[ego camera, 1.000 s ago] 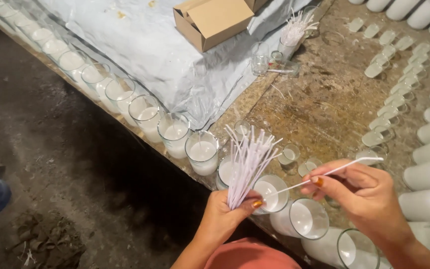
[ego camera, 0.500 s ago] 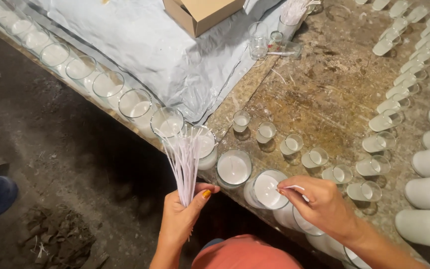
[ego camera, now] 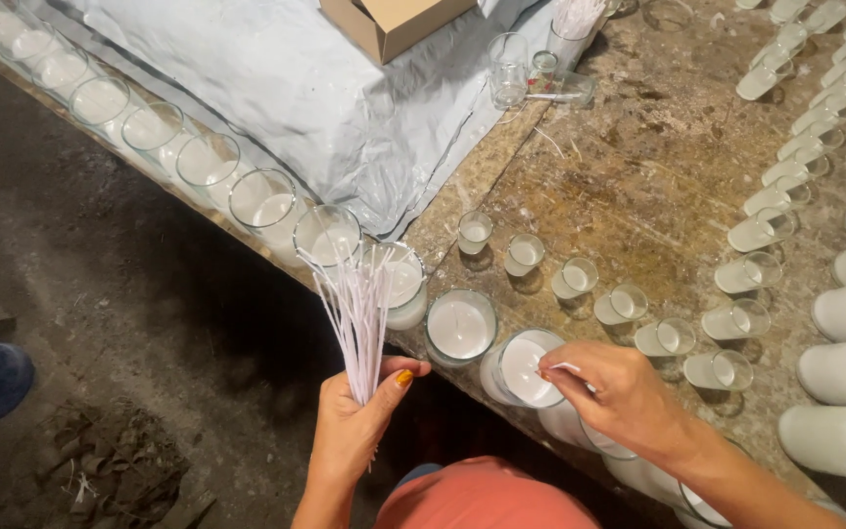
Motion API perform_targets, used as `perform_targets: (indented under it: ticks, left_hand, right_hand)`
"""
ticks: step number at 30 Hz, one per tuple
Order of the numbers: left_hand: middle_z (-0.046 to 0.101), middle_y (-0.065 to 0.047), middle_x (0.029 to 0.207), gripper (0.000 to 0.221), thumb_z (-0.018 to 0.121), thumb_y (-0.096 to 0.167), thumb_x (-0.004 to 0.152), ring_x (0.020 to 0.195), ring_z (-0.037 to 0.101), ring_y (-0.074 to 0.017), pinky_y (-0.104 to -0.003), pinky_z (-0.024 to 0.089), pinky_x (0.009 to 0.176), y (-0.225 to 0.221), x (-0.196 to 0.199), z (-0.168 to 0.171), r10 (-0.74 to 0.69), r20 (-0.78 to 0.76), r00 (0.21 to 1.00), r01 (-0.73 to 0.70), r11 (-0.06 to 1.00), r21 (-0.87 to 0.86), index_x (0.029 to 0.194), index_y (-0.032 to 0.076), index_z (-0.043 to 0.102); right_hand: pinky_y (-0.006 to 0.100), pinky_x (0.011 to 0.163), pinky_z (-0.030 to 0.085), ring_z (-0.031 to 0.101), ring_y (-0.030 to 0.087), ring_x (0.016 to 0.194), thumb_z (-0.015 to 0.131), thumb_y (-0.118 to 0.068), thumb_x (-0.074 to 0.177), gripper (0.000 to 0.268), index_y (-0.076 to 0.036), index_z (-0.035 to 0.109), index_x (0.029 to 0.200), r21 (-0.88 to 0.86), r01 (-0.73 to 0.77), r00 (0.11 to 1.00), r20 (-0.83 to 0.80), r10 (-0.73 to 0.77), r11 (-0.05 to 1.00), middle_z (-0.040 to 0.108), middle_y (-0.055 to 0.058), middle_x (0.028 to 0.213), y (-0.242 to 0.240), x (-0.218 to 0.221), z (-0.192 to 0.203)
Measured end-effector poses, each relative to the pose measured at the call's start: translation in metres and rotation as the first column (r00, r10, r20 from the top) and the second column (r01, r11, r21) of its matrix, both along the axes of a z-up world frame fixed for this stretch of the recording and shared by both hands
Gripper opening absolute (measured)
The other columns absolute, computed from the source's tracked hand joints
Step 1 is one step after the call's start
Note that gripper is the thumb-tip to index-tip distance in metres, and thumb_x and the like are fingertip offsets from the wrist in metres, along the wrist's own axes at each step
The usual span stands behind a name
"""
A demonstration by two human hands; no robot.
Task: Placing candle wicks into glass jars filled with wax
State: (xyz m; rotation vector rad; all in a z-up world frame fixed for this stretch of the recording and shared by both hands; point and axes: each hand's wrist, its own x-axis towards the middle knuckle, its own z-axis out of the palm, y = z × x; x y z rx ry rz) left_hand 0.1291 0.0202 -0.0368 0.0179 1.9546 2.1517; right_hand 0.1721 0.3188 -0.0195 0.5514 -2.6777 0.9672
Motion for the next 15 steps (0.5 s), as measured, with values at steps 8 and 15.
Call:
perform_targets:
  ticks: [8, 15]
  left_hand:
    - [0.077, -0.009, 0.069, 0.01, 0.077, 0.011, 0.085, 0.066, 0.07, -0.0139, -0.028, 0.055, 0.069, 0.014, 0.007, -0.016, -0.113, 0.11, 0.988, 0.11, 0.993, 0.029, 0.088, 0.002, 0.075]
    - [0.055, -0.008, 0.062, 0.019, 0.076, 0.018, 0.092, 0.04, 0.037, -0.0088, -0.023, 0.026, 0.035, 0.035, 0.018, -0.023, -0.26, 0.227, 0.939, 0.191, 0.939, 0.286, 0.099, 0.003, 0.066]
  right_hand:
    - [0.068, 0.104, 0.044, 0.034, 0.052, 0.145, 0.084, -0.021, 0.077, 0.011, -0.02, 0.073, 0.076, 0.248, -0.085, 0.996, 0.023, 0.082, 0.965, 0.054, 0.016, 0.147, 0.004, -0.021, -0.011]
    - [0.066, 0.111, 0.037, 0.025, 0.053, 0.151, 0.088, -0.021, 0.073, 0.013, -0.019, 0.076, 0.069, 0.248, -0.107, 0.988, 0.137, 0.074, 0.963, 0.052, 0.012, 0.151, 0.002, -0.027, -0.027]
